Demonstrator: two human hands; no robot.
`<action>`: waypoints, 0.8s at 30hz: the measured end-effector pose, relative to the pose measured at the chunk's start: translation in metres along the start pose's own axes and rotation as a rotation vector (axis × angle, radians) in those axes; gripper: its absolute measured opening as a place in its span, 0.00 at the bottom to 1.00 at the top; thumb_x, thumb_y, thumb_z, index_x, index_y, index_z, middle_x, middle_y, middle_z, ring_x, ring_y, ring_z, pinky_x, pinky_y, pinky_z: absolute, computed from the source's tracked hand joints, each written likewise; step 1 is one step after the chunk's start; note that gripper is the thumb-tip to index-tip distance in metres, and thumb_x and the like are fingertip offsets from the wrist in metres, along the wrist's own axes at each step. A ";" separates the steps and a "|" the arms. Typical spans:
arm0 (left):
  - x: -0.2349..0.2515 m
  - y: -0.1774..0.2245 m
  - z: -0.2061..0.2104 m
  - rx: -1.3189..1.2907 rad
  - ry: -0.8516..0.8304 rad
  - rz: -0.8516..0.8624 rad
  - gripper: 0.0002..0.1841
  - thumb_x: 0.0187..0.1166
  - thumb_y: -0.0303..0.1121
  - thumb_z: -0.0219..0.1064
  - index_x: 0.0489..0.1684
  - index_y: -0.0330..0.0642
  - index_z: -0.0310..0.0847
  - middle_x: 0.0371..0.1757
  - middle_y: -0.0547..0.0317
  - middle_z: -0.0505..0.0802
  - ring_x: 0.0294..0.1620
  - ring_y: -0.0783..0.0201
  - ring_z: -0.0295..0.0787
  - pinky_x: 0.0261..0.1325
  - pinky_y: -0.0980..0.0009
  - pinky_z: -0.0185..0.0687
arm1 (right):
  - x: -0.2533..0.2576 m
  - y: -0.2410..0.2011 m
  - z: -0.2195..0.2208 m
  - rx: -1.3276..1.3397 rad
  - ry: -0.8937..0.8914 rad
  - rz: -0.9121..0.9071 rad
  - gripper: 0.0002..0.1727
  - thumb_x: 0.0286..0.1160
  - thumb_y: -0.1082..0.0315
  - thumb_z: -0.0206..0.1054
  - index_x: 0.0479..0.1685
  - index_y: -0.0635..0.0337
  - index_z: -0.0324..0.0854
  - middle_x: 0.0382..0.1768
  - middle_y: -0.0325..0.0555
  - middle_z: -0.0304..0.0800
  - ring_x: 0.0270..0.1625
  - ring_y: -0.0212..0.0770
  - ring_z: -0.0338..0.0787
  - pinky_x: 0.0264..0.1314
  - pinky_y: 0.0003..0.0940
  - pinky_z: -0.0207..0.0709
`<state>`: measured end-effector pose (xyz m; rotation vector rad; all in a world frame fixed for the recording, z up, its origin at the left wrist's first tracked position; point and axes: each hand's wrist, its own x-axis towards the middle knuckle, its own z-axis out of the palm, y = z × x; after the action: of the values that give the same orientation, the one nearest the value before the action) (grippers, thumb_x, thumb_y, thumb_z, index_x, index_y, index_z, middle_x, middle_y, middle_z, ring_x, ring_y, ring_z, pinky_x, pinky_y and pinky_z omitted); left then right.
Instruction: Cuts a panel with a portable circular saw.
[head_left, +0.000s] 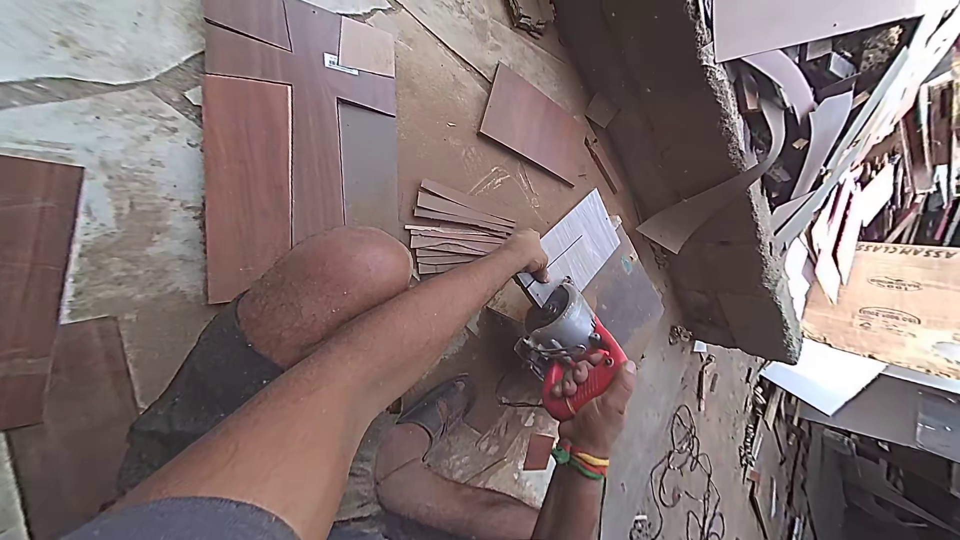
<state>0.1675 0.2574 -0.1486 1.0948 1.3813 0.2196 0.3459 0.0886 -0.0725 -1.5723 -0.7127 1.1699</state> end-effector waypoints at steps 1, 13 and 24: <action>0.000 0.000 0.000 0.005 0.001 -0.001 0.39 0.61 0.37 0.87 0.72 0.30 0.74 0.63 0.36 0.88 0.66 0.44 0.86 0.68 0.45 0.81 | 0.001 0.000 0.000 -0.004 -0.001 0.002 0.39 0.90 0.35 0.27 0.36 0.56 0.75 0.10 0.37 0.78 0.08 0.34 0.80 0.09 0.33 0.80; 0.002 0.000 -0.001 0.022 -0.012 0.004 0.39 0.62 0.38 0.87 0.73 0.29 0.74 0.64 0.35 0.87 0.67 0.43 0.86 0.68 0.44 0.80 | 0.011 -0.004 0.004 -0.018 -0.013 0.002 0.40 0.90 0.34 0.25 0.34 0.55 0.74 0.09 0.37 0.76 0.07 0.35 0.78 0.08 0.34 0.79; -0.001 0.002 -0.004 0.021 -0.017 -0.004 0.40 0.61 0.37 0.87 0.74 0.30 0.73 0.66 0.36 0.87 0.69 0.44 0.85 0.70 0.46 0.79 | 0.020 -0.008 0.007 -0.030 0.003 0.016 0.40 0.90 0.34 0.24 0.34 0.55 0.74 0.09 0.35 0.75 0.07 0.33 0.77 0.09 0.33 0.79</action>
<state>0.1650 0.2594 -0.1459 1.1090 1.3734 0.1929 0.3469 0.1110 -0.0713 -1.6069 -0.7197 1.1735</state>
